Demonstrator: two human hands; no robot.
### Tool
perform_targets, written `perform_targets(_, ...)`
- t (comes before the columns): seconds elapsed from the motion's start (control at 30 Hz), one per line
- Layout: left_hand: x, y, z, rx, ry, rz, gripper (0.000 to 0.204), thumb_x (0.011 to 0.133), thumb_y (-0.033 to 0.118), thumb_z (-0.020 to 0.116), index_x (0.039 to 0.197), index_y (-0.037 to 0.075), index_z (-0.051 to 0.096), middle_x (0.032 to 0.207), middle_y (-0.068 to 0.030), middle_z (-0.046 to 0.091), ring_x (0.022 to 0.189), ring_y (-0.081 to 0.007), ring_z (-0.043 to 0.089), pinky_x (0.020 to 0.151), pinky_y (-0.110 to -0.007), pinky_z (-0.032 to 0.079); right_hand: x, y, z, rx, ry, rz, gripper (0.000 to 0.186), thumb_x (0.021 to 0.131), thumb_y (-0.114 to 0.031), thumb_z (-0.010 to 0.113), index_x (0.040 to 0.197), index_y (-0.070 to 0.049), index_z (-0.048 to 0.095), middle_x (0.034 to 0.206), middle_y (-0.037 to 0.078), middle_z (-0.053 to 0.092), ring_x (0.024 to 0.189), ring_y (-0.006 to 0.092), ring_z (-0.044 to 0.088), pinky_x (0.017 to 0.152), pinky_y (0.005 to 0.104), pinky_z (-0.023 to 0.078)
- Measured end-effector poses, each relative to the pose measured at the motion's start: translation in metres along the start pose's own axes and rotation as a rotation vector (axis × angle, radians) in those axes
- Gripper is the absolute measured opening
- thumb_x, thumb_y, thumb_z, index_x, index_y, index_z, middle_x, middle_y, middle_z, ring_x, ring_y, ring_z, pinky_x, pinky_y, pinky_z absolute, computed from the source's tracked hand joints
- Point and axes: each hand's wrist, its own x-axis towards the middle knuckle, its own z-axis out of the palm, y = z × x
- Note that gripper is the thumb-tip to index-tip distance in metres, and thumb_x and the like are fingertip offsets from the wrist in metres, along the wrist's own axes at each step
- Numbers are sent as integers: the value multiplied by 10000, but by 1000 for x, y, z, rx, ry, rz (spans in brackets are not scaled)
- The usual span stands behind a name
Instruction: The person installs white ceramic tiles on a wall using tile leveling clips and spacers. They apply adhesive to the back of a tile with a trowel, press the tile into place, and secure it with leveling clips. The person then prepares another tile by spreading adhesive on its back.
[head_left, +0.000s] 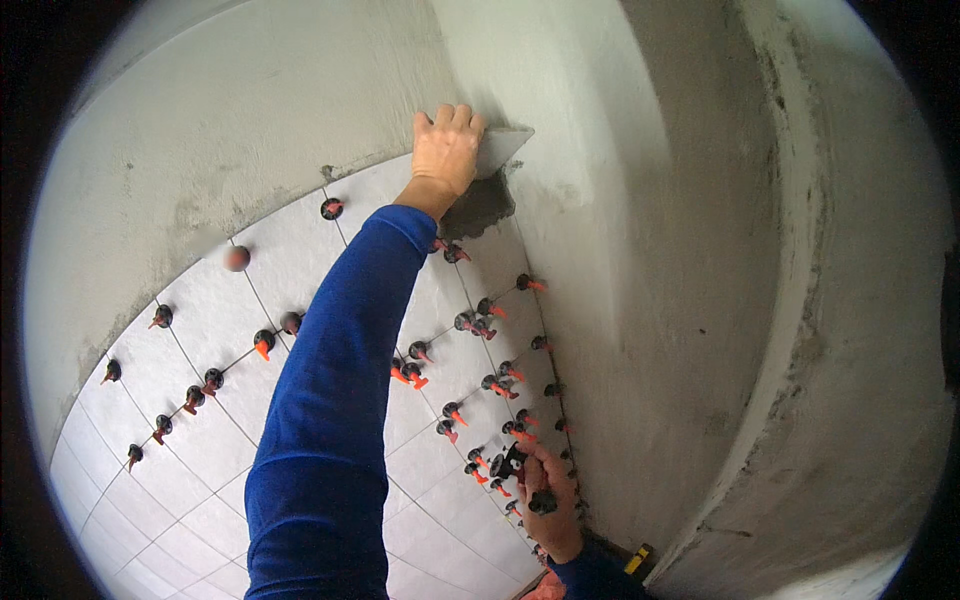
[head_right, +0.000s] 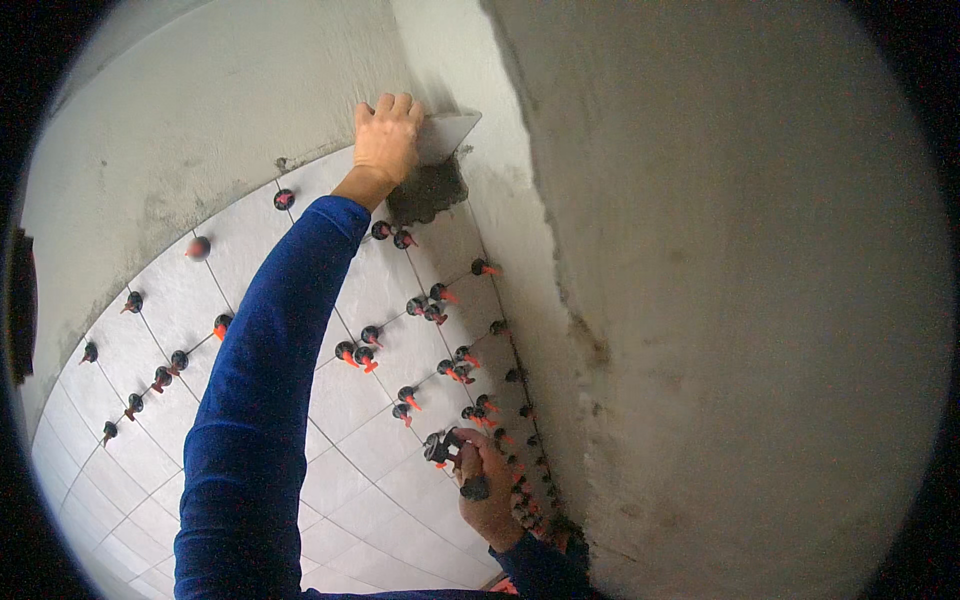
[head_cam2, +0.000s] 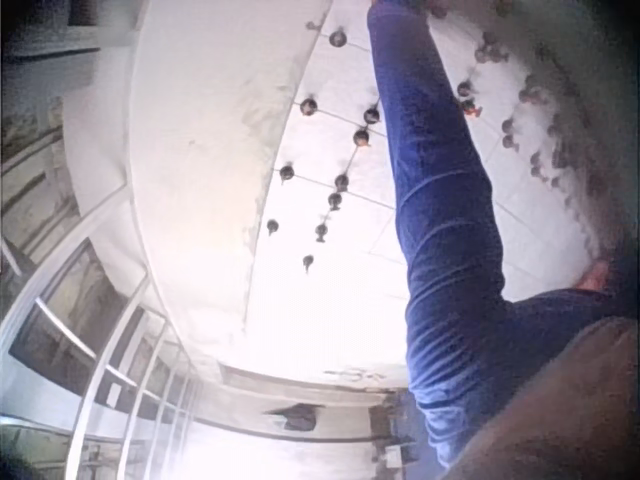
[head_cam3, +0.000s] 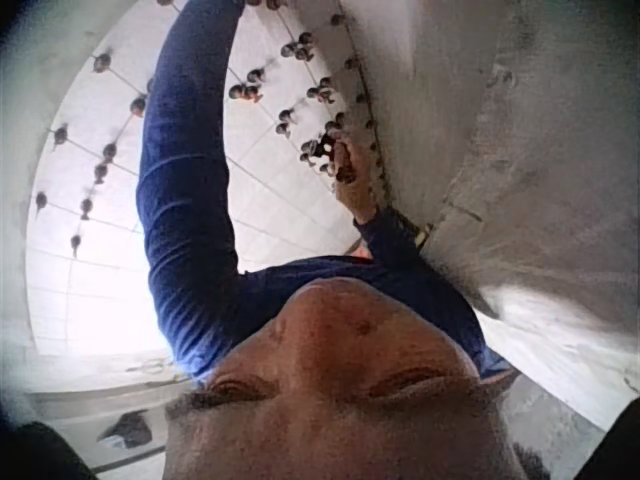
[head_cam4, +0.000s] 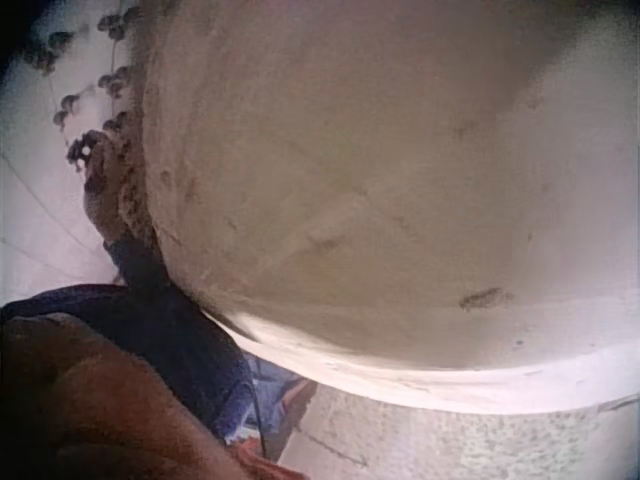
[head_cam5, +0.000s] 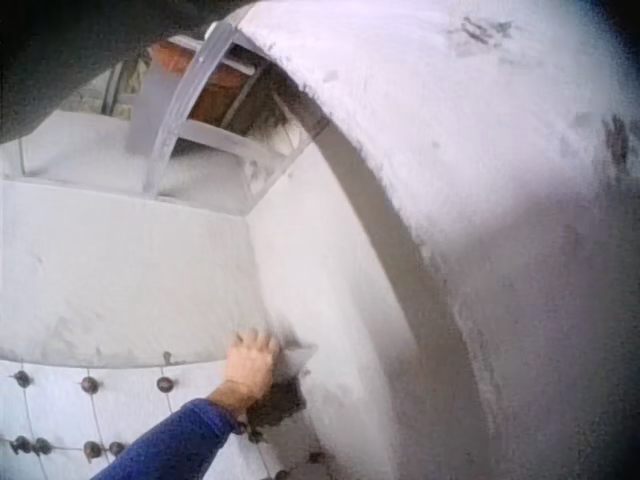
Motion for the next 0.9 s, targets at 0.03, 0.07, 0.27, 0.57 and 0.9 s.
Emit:
perform_targets(0.03,3,-1,0,-2,18,3,327,770,142,728,1086,153,648,1072,-33,592,1069,-226,576,883,-464,438,0,0,0,-71,1,-15,279,1093,-205,442,1230,2,569,1007,68,617,816,106,570,719,262,502)
perform_targets(0.07,4,-1,1,-7,31,4,329,764,139,729,1083,152,649,1073,-33,592,1071,-225,575,883,-464,438,0,1,1,-23,-8,3,279,1094,-205,440,1228,1,571,1002,72,621,809,109,572,712,263,502)
perform_targets(0.27,12,-5,4,17,97,48,324,752,135,731,1066,155,654,1067,-25,592,1069,-216,576,876,-456,431,2,12,4,36,17,-7,208,1087,-186,489,1212,-76,613,924,2,595,763,52,525,639,210,464)
perform_targets(0.57,26,-29,4,34,275,45,290,771,110,701,1050,159,638,1037,-9,586,1026,-213,577,831,-444,420,4,19,5,-32,-17,39,256,1071,-160,448,1210,9,582,972,128,644,779,161,608,701,319,530)
perform_targets(0.9,18,-75,-20,41,515,-91,237,785,119,691,1005,185,631,990,0,585,984,-205,567,833,-442,403,0,29,7,-20,-47,4,256,1098,-238,459,1216,-58,597,980,33,596,797,77,547,667,232,481)
